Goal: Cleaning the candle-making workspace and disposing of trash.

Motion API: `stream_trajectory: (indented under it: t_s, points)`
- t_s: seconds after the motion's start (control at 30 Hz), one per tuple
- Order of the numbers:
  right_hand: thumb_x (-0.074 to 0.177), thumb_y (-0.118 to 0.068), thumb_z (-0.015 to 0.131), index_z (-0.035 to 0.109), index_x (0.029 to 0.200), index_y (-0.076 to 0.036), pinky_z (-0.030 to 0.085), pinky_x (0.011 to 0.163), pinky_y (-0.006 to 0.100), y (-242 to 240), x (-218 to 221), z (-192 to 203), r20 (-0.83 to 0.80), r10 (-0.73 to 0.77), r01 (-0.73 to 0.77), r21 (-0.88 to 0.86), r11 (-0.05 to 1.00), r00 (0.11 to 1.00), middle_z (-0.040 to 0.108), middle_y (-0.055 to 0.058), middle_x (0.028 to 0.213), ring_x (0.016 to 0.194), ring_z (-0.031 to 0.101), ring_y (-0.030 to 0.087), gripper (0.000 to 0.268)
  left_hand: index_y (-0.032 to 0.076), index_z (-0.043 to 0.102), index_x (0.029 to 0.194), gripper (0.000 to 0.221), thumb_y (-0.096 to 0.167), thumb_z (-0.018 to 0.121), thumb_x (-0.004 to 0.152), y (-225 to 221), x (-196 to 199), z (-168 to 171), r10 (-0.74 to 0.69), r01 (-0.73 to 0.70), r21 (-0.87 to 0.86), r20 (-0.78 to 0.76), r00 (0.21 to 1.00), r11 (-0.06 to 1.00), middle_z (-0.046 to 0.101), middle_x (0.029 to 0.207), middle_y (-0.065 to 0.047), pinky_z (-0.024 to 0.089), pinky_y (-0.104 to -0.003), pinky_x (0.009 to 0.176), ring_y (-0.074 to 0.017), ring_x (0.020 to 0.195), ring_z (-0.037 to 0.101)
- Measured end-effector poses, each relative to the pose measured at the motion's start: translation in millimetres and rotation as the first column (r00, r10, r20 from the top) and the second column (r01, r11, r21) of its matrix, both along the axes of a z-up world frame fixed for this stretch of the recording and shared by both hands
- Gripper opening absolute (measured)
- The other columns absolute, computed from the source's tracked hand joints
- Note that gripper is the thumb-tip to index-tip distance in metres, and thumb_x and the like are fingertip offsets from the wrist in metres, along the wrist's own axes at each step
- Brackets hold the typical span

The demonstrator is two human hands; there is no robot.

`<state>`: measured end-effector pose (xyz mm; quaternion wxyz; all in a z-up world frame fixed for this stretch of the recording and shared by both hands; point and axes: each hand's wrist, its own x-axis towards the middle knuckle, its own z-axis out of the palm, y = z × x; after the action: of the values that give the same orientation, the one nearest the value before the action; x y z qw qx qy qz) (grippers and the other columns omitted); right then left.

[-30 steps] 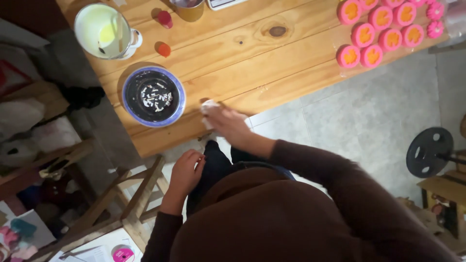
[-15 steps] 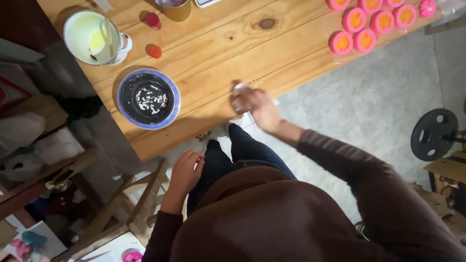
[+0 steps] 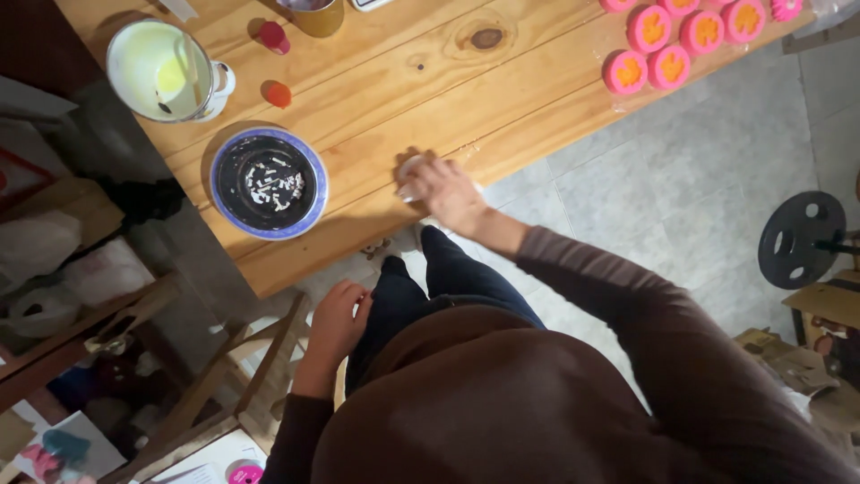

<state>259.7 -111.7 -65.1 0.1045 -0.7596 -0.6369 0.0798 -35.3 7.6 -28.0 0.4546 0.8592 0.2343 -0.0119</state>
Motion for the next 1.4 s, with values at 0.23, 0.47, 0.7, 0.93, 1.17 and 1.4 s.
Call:
stream_trajectory:
  t_s: [0.23,0.47,0.7,0.93,1.17,1.4]
  points:
    - [0.08,-0.006,0.065,0.065,0.133,-0.007,0.046,0.099,0.045,-60.5,74.3,22.9,0.112,-0.161,0.171,-0.082,0.982,0.98,0.061,0.012,0.136,0.123,0.053,0.032,0.053,0.007,0.069,0.091,0.006,0.012,0.068,0.089,1.0,8.7,13.2,0.023,-0.026,-0.05,-0.053,0.998,0.998,0.066,0.09,-0.011,0.053,-0.041,0.072,-0.0307,0.084,0.067]
    - [0.091,0.001,0.059,0.067,0.137,-0.006,0.05,0.109,0.042,-31.7,126.2,30.5,-0.275,-0.188,0.248,0.202,0.947,0.943,0.066,0.011,0.141,0.127,0.058,0.032,0.048,0.006,0.069,0.092,0.008,0.013,0.067,0.089,-1.0,19.8,10.4,-0.003,0.003,-0.054,-0.003,1.0,0.999,0.067,0.093,-0.01,0.054,-0.04,0.075,-0.0297,0.085,0.067]
    - [0.089,-0.018,0.069,0.066,0.138,-0.015,0.048,0.094,0.045,-42.5,86.2,50.2,-0.043,0.024,-0.025,-0.02,0.999,0.999,0.06,0.006,0.141,0.135,0.05,0.023,0.049,0.006,0.069,0.091,0.008,0.014,0.066,0.09,0.7,17.7,11.5,0.002,-0.004,-0.031,-0.062,0.998,1.0,0.066,0.089,-0.011,0.053,-0.041,0.075,-0.0308,0.086,0.066]
    - [0.081,0.01,0.049,0.067,0.13,-0.007,0.052,0.114,0.043,-80.4,118.9,74.9,-0.431,0.065,-0.009,0.13,0.991,0.9,0.064,0.013,0.142,0.14,0.056,0.033,0.055,0.006,0.068,0.093,0.008,0.014,0.066,0.09,-2.1,14.1,1.2,-0.001,0.0,-0.036,-0.029,1.0,0.999,0.065,0.091,-0.012,0.053,-0.042,0.075,-0.0319,0.085,0.066]
    - [0.083,0.011,0.059,0.067,0.12,0.001,0.053,0.099,0.045,-79.1,120.3,21.2,-0.316,-0.38,0.441,0.15,0.885,0.869,0.068,0.023,0.122,0.116,0.063,0.044,0.039,0.008,0.068,0.091,0.008,0.016,0.066,0.091,-2.9,27.2,12.0,-0.015,0.014,-0.04,-0.04,0.999,0.999,0.066,0.091,-0.01,0.054,-0.041,0.074,-0.031,0.087,0.067]
    - [0.07,-0.001,0.077,0.07,0.108,-0.001,0.053,0.088,0.047,-40.5,94.5,28.2,-0.363,-0.351,0.39,0.037,0.92,0.863,0.071,0.019,0.109,0.099,0.062,0.043,0.039,0.007,0.068,0.091,0.008,0.014,0.066,0.09,-0.5,27.8,11.4,-0.033,0.032,-0.043,-0.016,0.999,0.999,0.066,0.091,-0.01,0.054,-0.041,0.075,-0.0312,0.088,0.067]
